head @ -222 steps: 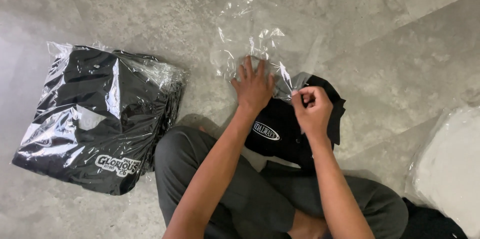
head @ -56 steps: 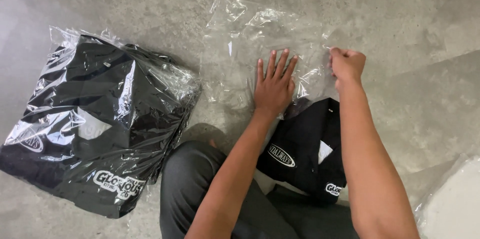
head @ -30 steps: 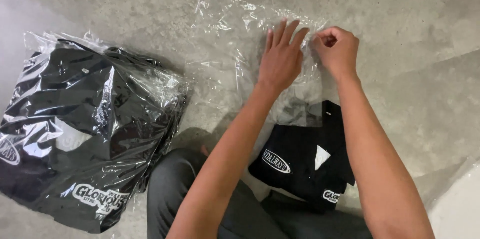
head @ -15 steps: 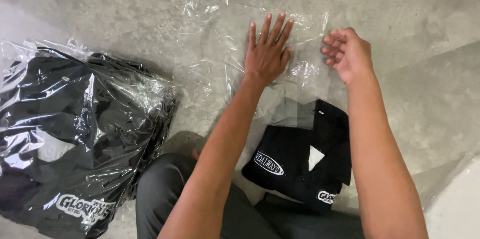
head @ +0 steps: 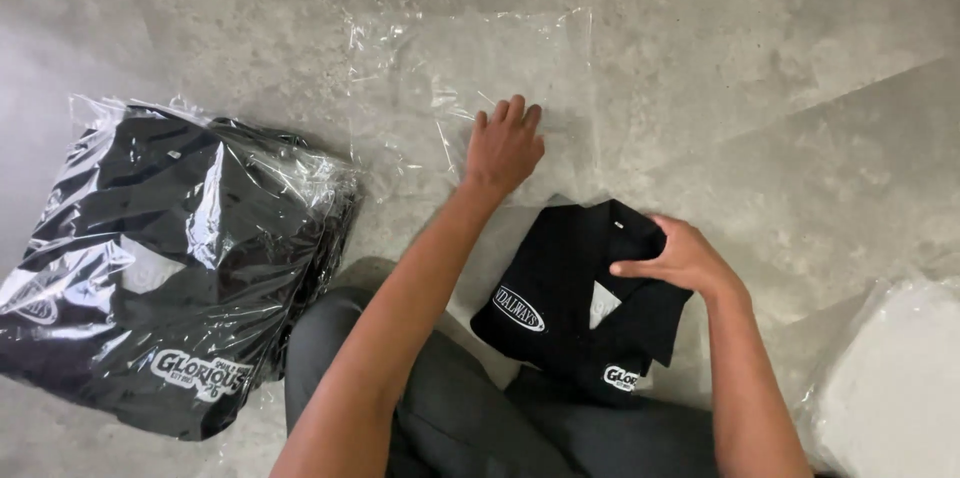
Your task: The person sits on the floor and packages black polo shirts into clear plastic bags. They fold each shirt, place it into a bag, and seal the bag by hand. The packaged shirts are stacked into a pile as the task progresses.
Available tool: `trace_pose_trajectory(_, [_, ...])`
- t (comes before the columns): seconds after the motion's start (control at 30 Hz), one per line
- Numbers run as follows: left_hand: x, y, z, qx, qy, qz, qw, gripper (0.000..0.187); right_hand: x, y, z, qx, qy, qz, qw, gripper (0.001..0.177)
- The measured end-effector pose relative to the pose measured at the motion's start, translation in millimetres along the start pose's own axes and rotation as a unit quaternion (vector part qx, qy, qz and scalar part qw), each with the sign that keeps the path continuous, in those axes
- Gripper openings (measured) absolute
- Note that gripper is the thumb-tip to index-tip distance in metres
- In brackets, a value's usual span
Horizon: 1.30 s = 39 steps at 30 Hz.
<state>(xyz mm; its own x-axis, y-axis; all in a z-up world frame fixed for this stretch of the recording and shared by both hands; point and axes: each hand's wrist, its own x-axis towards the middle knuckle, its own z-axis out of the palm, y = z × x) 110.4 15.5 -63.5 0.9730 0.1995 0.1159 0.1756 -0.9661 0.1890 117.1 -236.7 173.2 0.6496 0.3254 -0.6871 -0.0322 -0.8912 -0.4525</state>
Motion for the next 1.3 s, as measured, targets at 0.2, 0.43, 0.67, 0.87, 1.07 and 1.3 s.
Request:
trace_pose_trajectory(0.2, [-48,20,-78,-0.035,-0.079,-0.022,0.996,0.055,21,93,32,0.148,-0.057,0.049,0.986,0.053])
trace_pose_trajectory(0.43, [-72,14,-97,-0.023,-0.130,-0.016,0.991,0.054,2,99,-23,0.144,0.097,-0.017,0.985,0.042])
trace_pose_trajectory(0.67, [-76,20,-85,-0.046,-0.087,-0.013,0.995,0.054,-14,147,-54,-0.027,0.550,-0.254,0.795,0.031])
trace_pose_trajectory(0.87, [-80,13,-70,-0.058,-0.006,0.007,0.998,0.051,-30,140,-14,-0.087,0.613,-0.389,0.682,0.019])
trace_pose_trajectory(1.07, [-79,15,-84,-0.062,-0.073,-0.012,0.995,0.054,-33,203,50,-0.093,0.395,-0.236,0.883,0.047])
trace_pose_trajectory(1.3, [-80,23,-82,-0.085,-0.050,0.027,0.995,0.056,-38,205,5,0.011,0.439,-0.137,0.888,0.029])
